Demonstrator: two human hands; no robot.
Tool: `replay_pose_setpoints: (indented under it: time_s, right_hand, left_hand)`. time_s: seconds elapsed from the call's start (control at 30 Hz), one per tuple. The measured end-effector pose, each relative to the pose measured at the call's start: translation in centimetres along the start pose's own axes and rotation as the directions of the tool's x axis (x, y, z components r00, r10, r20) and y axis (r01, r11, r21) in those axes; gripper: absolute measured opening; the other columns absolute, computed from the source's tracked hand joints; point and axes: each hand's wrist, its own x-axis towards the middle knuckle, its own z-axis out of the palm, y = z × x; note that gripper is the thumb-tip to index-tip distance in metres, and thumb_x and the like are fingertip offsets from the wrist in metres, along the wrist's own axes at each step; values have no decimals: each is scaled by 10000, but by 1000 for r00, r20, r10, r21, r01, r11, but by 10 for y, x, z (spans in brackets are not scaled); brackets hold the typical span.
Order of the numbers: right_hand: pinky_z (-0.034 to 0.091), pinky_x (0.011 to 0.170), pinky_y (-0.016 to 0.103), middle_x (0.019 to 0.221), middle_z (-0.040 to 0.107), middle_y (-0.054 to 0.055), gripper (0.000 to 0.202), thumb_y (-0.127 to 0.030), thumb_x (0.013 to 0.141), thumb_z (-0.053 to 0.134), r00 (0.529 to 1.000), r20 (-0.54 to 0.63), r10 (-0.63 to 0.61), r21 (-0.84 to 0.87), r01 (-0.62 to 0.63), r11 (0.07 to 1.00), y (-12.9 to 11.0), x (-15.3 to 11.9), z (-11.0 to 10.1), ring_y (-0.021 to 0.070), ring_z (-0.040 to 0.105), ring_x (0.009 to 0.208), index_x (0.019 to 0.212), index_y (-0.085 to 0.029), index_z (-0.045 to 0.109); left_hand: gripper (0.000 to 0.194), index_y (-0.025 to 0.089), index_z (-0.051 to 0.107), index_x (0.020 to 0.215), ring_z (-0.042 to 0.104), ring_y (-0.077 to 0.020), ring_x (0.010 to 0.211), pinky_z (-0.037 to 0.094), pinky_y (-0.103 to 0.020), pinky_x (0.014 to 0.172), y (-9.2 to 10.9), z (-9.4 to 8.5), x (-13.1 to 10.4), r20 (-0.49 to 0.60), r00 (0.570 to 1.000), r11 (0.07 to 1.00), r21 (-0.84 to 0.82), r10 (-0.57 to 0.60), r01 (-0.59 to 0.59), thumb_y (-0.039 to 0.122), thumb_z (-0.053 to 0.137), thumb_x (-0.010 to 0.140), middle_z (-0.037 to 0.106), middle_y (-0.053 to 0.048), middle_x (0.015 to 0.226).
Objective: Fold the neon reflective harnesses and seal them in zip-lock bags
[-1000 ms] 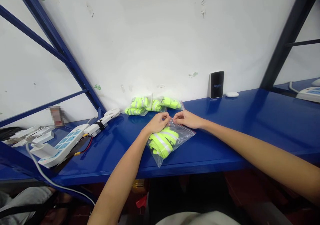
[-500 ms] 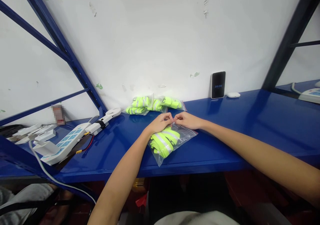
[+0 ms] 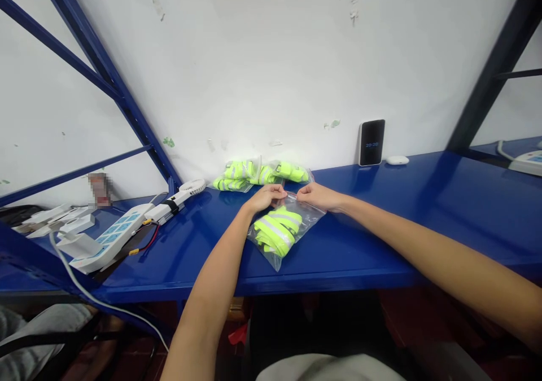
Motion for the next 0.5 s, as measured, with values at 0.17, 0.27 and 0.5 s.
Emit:
replay_pose_setpoints:
  time_s: [0.17, 0.27, 0.5]
  right_hand:
    - [306, 523, 244, 475, 438, -28, 245, -187, 697, 537, 997, 72, -37, 128, 28, 991, -4, -3, -5, 81, 362, 504, 468, -178, 451]
    - [325, 533, 247, 488, 449, -29, 231, -192, 698, 556, 998, 49, -31, 152, 23, 988, -2, -4, -8, 88, 386, 517, 483, -180, 473]
    - [354, 548, 253, 590, 556, 8, 150, -237, 752, 596, 1000, -3, 27, 89, -26, 996, 5, -4, -18, 101, 478, 554, 627, -154, 585]
  left_hand:
    - [335, 157, 531, 654, 509, -88, 555, 347, -213, 526, -11, -20, -3, -105, 994, 1000, -15, -12, 11, 417, 739, 688, 594, 0, 628]
    - [332, 151, 557, 651, 523, -94, 574, 357, -212, 531, -16, -25, -4, -119, 993, 999, -43, -21, 16, 410, 762, 671, 598, -8, 638]
    - [331, 137, 564, 628, 425, -57, 501, 302, -200, 485, -24, -29, -2, -185, 982, 987, -159, -47, 18, 375, 794, 626, 529, 14, 589]
